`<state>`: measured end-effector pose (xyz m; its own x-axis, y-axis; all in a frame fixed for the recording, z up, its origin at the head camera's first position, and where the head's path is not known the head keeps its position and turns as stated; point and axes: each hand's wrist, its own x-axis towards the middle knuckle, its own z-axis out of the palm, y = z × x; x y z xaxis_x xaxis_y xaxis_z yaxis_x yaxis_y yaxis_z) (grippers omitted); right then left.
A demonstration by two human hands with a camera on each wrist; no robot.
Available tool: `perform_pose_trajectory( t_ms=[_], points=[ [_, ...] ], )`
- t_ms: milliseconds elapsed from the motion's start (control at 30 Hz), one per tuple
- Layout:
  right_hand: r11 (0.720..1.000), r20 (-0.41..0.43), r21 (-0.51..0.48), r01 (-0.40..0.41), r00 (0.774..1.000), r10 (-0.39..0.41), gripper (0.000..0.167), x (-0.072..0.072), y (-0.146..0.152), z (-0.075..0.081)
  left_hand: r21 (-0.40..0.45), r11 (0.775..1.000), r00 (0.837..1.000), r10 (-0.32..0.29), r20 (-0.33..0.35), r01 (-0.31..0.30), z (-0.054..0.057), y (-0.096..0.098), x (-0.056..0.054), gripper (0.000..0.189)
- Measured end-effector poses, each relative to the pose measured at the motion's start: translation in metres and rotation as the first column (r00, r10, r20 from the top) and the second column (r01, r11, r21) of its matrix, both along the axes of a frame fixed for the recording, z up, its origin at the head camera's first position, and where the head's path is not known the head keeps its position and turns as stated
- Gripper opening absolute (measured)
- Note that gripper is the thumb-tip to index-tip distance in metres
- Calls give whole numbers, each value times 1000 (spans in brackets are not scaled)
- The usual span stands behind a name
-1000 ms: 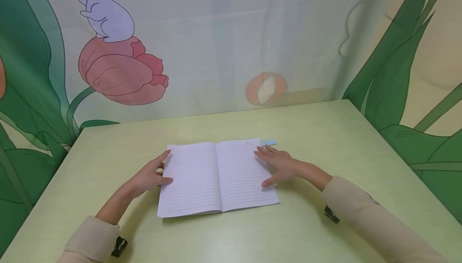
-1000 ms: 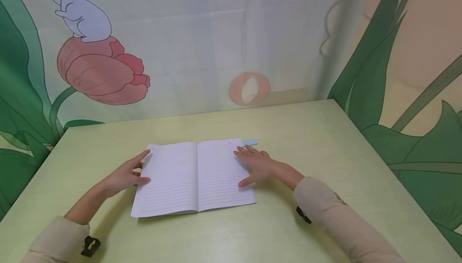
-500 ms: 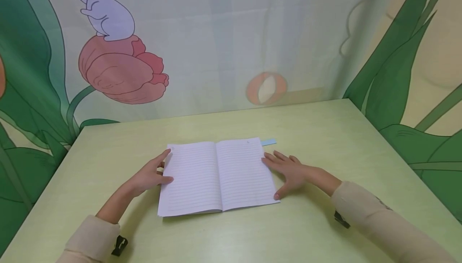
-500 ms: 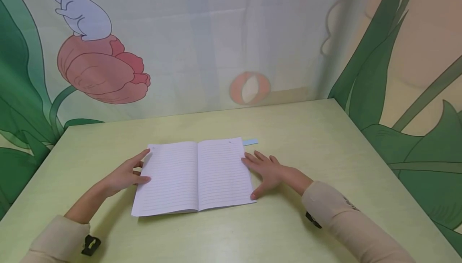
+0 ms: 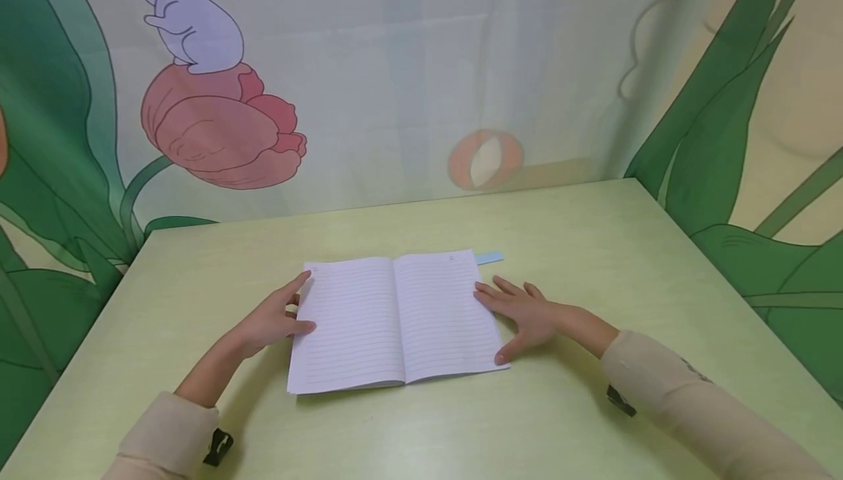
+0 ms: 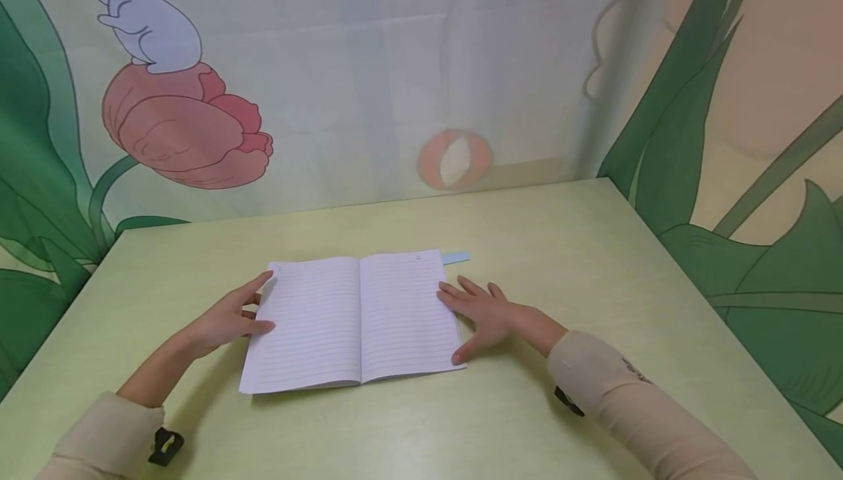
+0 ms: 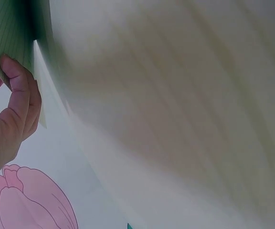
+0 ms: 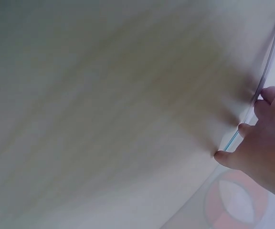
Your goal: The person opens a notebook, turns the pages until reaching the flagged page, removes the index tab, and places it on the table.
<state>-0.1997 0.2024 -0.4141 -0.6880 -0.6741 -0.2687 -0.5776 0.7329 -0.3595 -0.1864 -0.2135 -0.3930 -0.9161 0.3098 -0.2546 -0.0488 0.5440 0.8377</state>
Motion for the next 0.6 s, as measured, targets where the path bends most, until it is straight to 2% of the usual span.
perform_pose_trajectory(
  t_ms=[600],
  points=[
    [1000, -17, -24, -19, 1000, 18, 108, -1, -12, -1, 16, 1000, 1000, -14, -6, 14, 1, 0, 1, 86]
  ],
)
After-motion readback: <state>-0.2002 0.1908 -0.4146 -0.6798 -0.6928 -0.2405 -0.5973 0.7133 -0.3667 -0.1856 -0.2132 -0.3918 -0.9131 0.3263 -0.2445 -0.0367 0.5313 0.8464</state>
